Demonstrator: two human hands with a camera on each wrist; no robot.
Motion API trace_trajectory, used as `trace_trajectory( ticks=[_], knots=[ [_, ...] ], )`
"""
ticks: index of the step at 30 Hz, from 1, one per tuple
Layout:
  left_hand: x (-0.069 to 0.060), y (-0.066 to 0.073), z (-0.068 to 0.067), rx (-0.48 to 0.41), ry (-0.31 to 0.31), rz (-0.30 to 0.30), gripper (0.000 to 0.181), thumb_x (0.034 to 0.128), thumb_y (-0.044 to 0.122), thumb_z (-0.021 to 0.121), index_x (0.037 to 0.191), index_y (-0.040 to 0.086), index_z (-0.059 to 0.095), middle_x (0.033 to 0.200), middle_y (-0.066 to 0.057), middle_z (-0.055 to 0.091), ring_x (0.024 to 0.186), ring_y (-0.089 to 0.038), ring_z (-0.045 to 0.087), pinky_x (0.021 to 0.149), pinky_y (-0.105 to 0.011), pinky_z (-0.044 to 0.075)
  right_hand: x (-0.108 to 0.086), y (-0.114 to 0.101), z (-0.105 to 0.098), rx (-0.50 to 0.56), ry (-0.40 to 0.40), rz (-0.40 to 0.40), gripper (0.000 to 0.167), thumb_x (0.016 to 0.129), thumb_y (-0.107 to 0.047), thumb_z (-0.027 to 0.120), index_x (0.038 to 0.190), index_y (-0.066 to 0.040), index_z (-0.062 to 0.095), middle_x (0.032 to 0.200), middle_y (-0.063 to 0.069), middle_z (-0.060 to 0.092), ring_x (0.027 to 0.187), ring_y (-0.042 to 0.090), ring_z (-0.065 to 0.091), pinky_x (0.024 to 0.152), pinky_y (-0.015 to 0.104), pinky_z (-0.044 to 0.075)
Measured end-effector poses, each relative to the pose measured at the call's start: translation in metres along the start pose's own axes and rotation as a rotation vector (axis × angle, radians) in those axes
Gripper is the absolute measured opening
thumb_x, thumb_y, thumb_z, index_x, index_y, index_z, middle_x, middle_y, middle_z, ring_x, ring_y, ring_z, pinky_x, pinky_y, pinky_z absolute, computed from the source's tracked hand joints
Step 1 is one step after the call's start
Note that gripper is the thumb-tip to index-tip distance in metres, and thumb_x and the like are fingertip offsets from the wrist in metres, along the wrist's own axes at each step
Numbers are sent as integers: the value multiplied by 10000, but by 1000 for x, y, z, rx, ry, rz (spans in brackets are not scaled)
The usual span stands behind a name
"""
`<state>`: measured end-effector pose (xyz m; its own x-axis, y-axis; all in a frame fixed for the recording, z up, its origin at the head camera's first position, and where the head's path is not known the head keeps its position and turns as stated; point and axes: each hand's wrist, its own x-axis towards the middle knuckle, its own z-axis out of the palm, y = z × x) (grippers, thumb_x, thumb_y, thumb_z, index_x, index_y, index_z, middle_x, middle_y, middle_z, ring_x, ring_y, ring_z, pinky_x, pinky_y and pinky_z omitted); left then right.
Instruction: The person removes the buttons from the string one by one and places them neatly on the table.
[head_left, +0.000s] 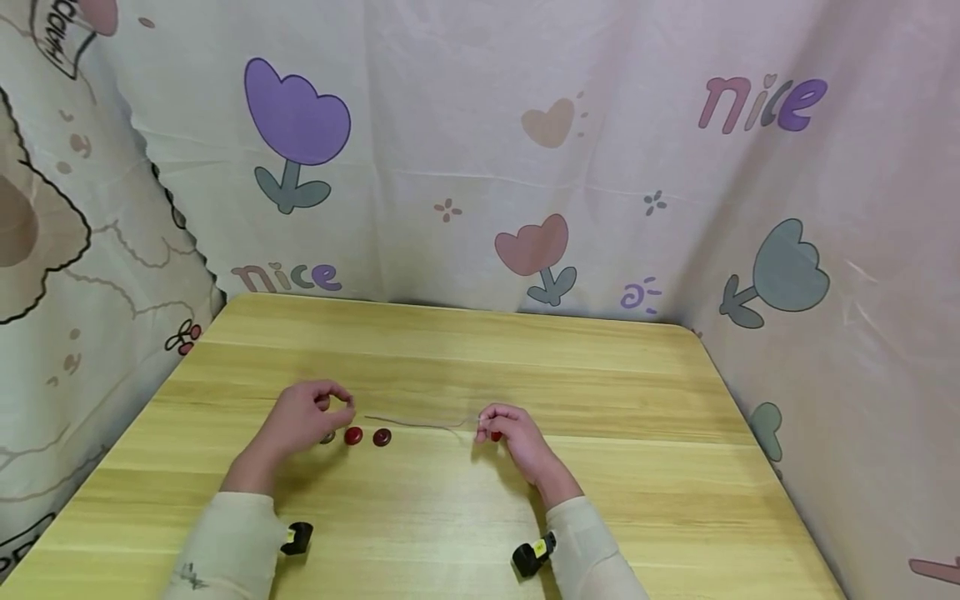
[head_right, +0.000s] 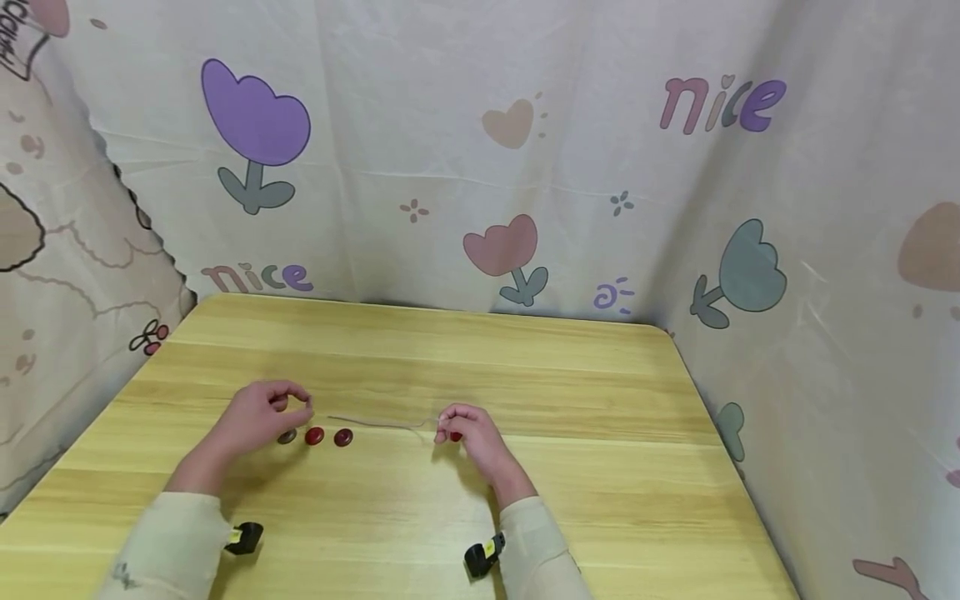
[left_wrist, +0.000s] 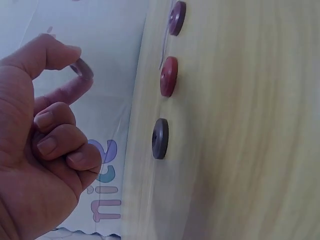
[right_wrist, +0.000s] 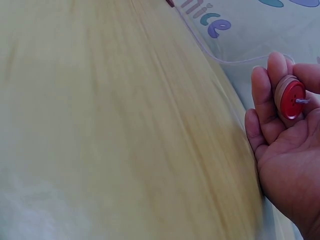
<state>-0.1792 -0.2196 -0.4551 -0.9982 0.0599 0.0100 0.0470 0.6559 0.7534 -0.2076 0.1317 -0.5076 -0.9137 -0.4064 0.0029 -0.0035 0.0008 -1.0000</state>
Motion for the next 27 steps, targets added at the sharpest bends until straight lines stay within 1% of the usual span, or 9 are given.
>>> trace_trajectory(
  ticks=[6,9,12,15,18,21,24,27],
  knots=[
    [-5,4,9,-2,-28,33,186,814,167,782,976,89,737,596,45,283,526,-129,293,520,-296,306,0,-1,-1,-5,-1,-2,152,945,-60,512,912,38,624,760,44,652,802,206,548,802,366,397],
    [-8,4,13,0,-47,56,175,818,154,786,971,81,743,599,38,295,534,-125,293,526,-292,310,0,-1,-1,-6,0,-5,152,943,-63,512,909,32,626,758,43,651,800,205,550,800,366,399],
    [-12,4,17,-2,-70,63,143,823,131,787,953,95,740,605,9,338,545,-133,329,534,-292,330,0,0,-1,-2,-2,-4,153,943,-61,511,910,35,626,757,45,651,805,205,557,801,366,399],
    [-15,4,22,6,-99,59,115,813,124,796,906,141,731,635,-19,417,576,-146,380,546,-294,354,0,0,-1,1,-3,-3,155,948,-57,509,911,40,624,757,50,651,811,206,563,803,364,398],
    [-18,5,24,15,-126,65,116,802,129,801,872,162,715,706,-24,525,627,-164,443,552,-300,390,0,1,-1,2,-1,-2,158,957,-53,508,916,51,618,758,52,651,810,208,562,803,361,397],
    [-19,7,25,12,-142,64,119,796,125,803,861,157,709,765,-21,589,668,-176,488,553,-302,418,1,2,-1,1,-1,-2,165,963,-49,509,926,76,610,759,56,650,808,211,559,804,363,395],
    [-19,8,25,9,-153,57,122,787,114,805,862,143,713,760,-20,598,659,-174,500,539,-298,424,1,2,-1,3,-4,-2,173,965,-47,506,934,91,605,759,59,650,804,214,553,804,364,394],
    [-18,8,25,22,-176,74,126,775,113,799,870,138,719,716,-12,571,626,-152,482,536,-291,407,1,2,-1,9,-1,-1,168,963,-45,504,923,76,613,758,52,653,795,207,564,799,356,400]
  ],
)
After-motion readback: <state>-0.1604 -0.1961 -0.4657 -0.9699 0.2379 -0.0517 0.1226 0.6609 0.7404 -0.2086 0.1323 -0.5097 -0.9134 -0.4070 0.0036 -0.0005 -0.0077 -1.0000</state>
